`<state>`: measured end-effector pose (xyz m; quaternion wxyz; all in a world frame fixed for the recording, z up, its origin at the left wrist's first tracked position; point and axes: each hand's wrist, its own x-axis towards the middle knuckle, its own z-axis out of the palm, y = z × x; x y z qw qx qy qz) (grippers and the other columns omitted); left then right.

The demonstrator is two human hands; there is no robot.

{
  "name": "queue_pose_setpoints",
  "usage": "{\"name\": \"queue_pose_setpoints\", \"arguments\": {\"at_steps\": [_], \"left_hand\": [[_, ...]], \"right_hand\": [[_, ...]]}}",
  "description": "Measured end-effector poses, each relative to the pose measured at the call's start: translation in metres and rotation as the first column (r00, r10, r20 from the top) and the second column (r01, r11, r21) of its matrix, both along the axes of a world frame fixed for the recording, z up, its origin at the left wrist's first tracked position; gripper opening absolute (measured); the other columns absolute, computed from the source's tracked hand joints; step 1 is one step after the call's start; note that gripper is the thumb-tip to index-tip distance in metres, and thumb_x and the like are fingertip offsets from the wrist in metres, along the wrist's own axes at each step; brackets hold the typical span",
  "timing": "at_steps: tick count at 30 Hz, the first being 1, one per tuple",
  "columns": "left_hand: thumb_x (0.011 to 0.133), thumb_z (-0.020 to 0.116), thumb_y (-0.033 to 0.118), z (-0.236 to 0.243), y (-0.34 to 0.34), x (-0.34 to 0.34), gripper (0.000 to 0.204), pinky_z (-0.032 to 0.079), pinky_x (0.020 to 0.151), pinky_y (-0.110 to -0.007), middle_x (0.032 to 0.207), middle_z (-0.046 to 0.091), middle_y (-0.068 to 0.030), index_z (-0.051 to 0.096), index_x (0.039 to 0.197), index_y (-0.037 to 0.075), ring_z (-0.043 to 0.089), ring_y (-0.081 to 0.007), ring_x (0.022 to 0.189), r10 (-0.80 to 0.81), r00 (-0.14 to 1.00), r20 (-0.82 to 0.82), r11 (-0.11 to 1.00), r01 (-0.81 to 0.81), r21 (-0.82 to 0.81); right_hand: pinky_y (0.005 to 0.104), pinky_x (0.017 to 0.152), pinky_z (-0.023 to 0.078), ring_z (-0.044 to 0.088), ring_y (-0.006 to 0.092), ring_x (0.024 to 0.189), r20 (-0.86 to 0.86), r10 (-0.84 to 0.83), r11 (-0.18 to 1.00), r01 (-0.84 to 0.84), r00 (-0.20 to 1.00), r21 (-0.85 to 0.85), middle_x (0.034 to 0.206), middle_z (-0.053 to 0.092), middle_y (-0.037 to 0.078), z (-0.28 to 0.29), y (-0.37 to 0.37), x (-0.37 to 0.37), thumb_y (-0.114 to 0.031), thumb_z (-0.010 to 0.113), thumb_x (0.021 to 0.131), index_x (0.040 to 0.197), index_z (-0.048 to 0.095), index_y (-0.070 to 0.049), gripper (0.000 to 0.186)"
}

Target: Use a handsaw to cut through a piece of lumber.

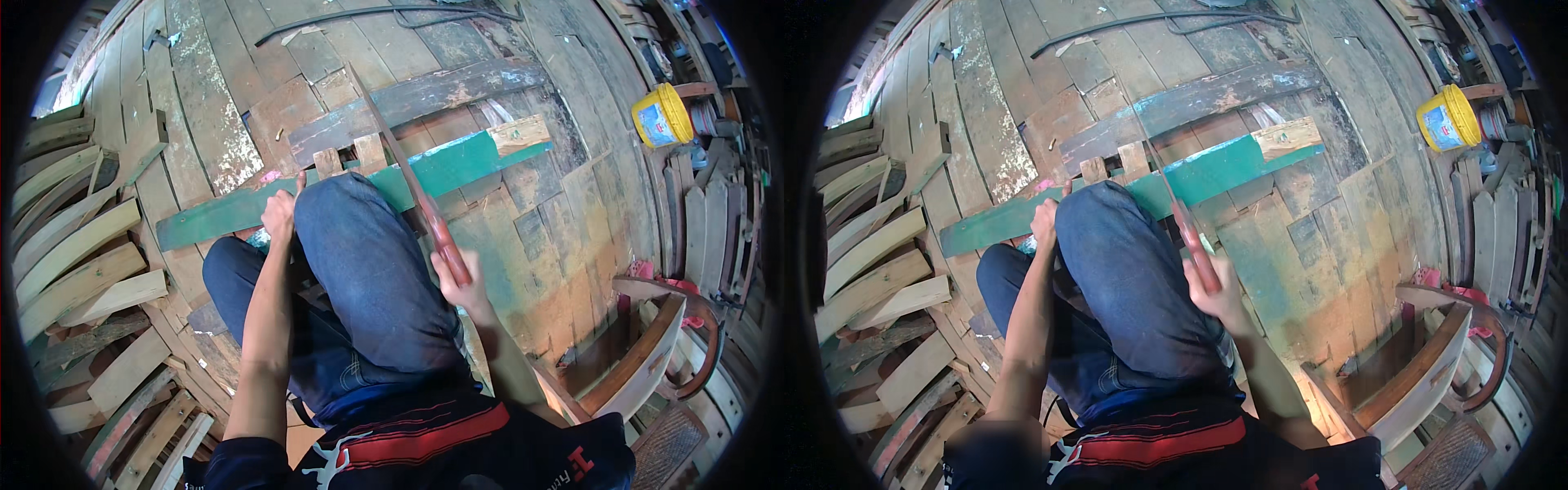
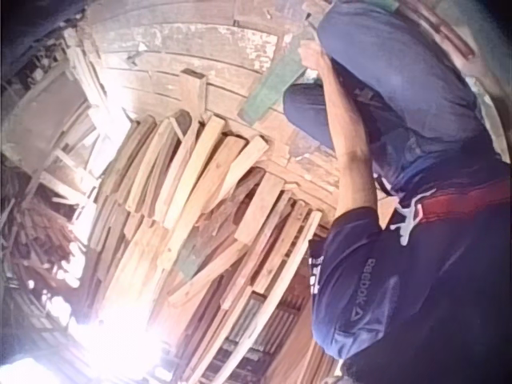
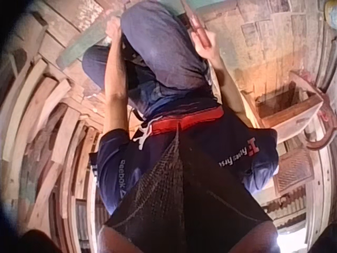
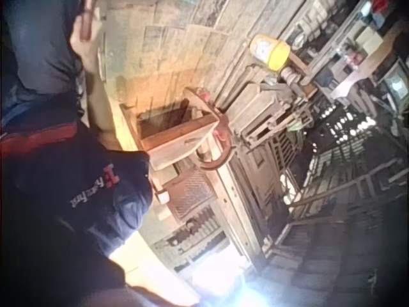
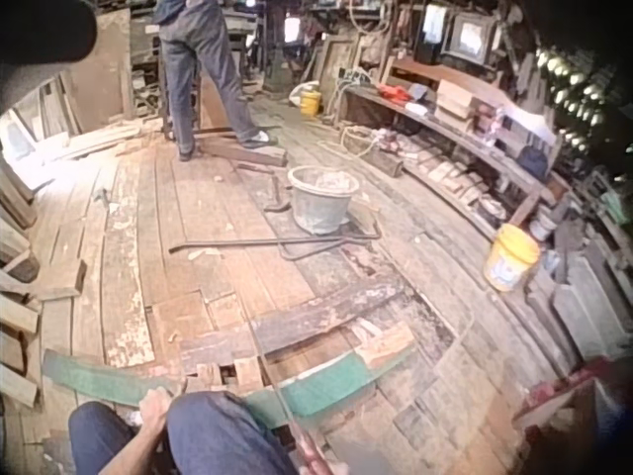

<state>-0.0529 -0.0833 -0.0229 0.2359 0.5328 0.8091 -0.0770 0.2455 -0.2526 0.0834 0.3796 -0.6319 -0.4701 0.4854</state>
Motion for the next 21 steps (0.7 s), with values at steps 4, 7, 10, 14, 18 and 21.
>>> {"name": "queue_pose_setpoints", "arguments": {"at_steps": [4, 7, 10, 14, 18, 21], "left_hand": [[0.084, 0.028, 0.079, 0.005, 0.004, 0.003, 0.094, 0.048, 0.087, -0.051, 0.097, 0.063, -0.0331, 0.067, 0.095, -0.006, 0.062, -0.0469, 0.098, 0.021, 1.0, -0.002, 0.999, -0.021, -0.041], [0.084, 0.029, 0.079, 0.007, -0.002, 0.006, 0.094, 0.048, 0.088, -0.05, 0.098, 0.063, -0.0328, 0.068, 0.097, -0.005, 0.062, -0.0466, 0.098, 0.008, 1.0, -0.024, 0.997, -0.01, -0.082], [0.084, 0.029, 0.078, 0.011, -0.001, 0.006, 0.093, 0.049, 0.087, -0.049, 0.097, 0.064, -0.032, 0.068, 0.096, -0.005, 0.063, -0.0459, 0.097, -0.012, 0.999, -0.037, 0.998, 0.009, -0.057], [0.084, 0.031, 0.077, 0.007, 0.002, 0.006, 0.09, 0.05, 0.084, -0.049, 0.095, 0.065, -0.0315, 0.069, 0.093, -0.005, 0.063, -0.0463, 0.095, -0.028, 1.0, -0.011, 1.0, 0.028, 0.001], [0.084, 0.033, 0.076, 0.0, -0.001, 0.001, 0.089, 0.051, 0.082, -0.05, 0.093, 0.065, -0.0312, 0.069, 0.089, -0.005, 0.064, -0.0462, 0.092, -0.044, 0.998, -0.049, 0.997, 0.046, 0.056], [0.084, 0.034, 0.076, 0.01, 0.0, 0.005, 0.088, 0.049, 0.087, -0.05, 0.096, 0.064, -0.0325, 0.067, 0.093, -0.005, 0.062, -0.0465, 0.097, -0.036, 0.999, 0.01, 0.999, 0.036, 0.015]], "right_hand": [[0.0329, 0.053, 0.046, 0.062, 0.0191, 0.057, 0.283, -0.018, 1.0, 0.014, 0.959, 0.019, 0.065, 0.061, 0.008, 0.06, -0.092, 0.02, -0.009, 0.057, 0.085, 0.102, 0.062, 0.001, 0.02], [0.0335, 0.052, 0.046, 0.062, 0.019, 0.057, 0.078, 0.023, 0.954, 0.001, 0.997, -0.298, 0.066, 0.062, 0.009, 0.074, -0.103, 0.033, -0.013, 0.06, 0.085, 0.108, 0.063, 0.0, 0.027], [0.0293, 0.045, 0.034, 0.046, 0.0106, 0.048, 0.127, -0.054, 0.998, 0.049, 0.991, 0.037, 0.054, 0.046, 0.002, 0.038, -0.045, 0.017, -0.009, 0.061, 0.088, 0.074, 0.062, 0.0, 0.017], [0.0303, 0.044, 0.03, 0.041, 0.0113, 0.046, -0.021, -0.137, 0.983, 0.134, 0.99, -0.128, 0.054, 0.044, 0.001, 0.025, -0.018, 0.003, -0.007, 0.063, 0.087, 0.074, 0.06, 0.001, 0.015], [0.0303, 0.049, 0.041, 0.052, 0.0187, 0.05, 0.164, -0.052, 0.997, 0.06, 0.985, -0.044, 0.062, 0.059, 0.008, 0.069, -0.088, 0.01, -0.005, 0.061, 0.086, 0.119, 0.063, -0.005, 0.033], [0.0315, 0.051, 0.043, 0.055, 0.0192, 0.053, 0.025, -0.141, 0.97, 0.143, 0.99, -0.197, 0.069, 0.063, 0.012, 0.059, -0.088, 0.017, -0.009, 0.062, 0.087, 0.121, 0.062, -0.008, 0.034]]}}
